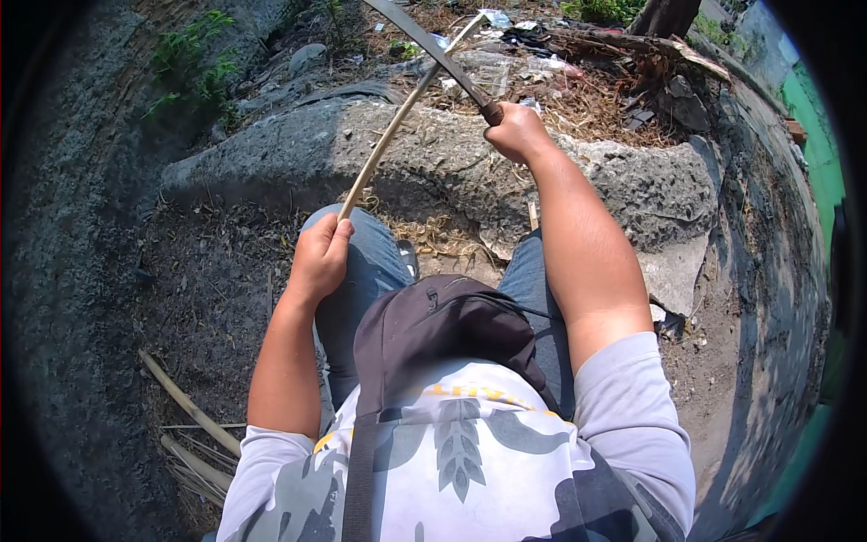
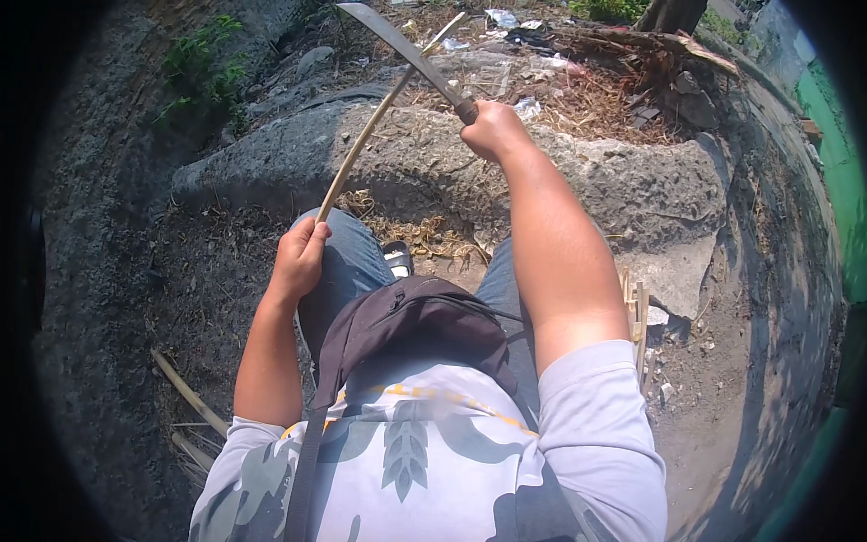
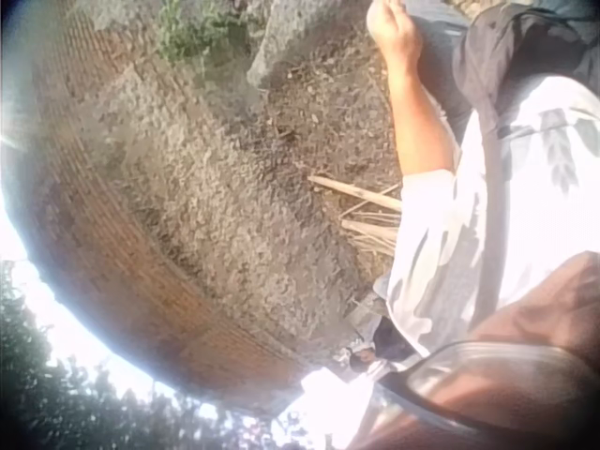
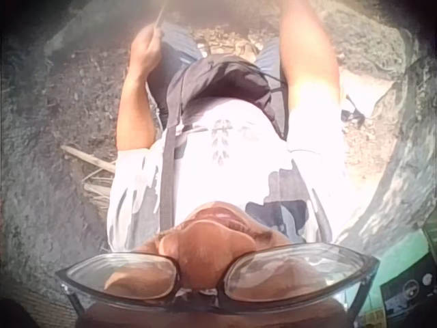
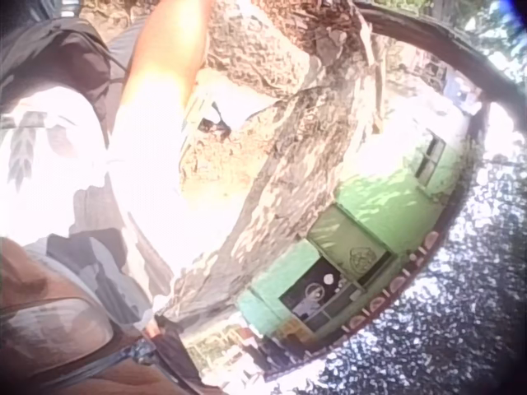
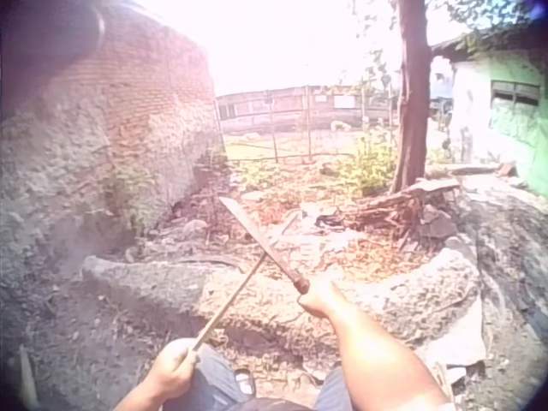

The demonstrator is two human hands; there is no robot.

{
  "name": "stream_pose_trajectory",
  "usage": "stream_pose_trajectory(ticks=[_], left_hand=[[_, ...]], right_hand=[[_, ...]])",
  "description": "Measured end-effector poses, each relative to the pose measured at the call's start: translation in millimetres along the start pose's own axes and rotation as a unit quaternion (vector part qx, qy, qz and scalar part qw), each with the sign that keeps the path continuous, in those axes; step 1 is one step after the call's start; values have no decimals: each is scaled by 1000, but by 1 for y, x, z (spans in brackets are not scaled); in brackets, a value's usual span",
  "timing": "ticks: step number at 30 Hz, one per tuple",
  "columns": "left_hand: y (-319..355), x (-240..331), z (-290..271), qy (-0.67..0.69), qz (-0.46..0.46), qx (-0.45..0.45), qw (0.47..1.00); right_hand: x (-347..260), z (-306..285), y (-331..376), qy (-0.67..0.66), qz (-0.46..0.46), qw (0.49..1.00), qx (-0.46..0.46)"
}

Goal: The person repeatedly shaves and scrapes a bamboo stick using a machete.

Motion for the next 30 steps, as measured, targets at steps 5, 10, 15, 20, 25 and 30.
stream_pose_trajectory(ticks=[5,10,15,20,25,30], left_hand=[[-7,6,0,-2,-13,-13,1000],[-2,0,-3,-25,-22,-22,999],[-2,10,-1,-16,20,-17,1000],[-6,10,-2,-67,4,-50,997],[-7,6,-3,-27,-22,-60,998],[-10,-4,-4,13,-20,-38,999]], right_hand=[[-7,12,11,-8,-56,993,-103],[-66,0,43,191,-104,963,-158],[-4,-38,8,93,93,991,1],[17,-29,7,115,127,985,19],[-5,-20,12,40,13,999,-26],[-60,4,37,206,-106,969,-83]])
Point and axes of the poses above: each hand's wrist, its own y-axis away from the middle knuckle, its own z-axis out of the palm, x = y × z, the point moved 3 cm from there along -y, towards the middle knuckle, and after that the axes turned 8 degrees about -y, right-handed, at the moved point
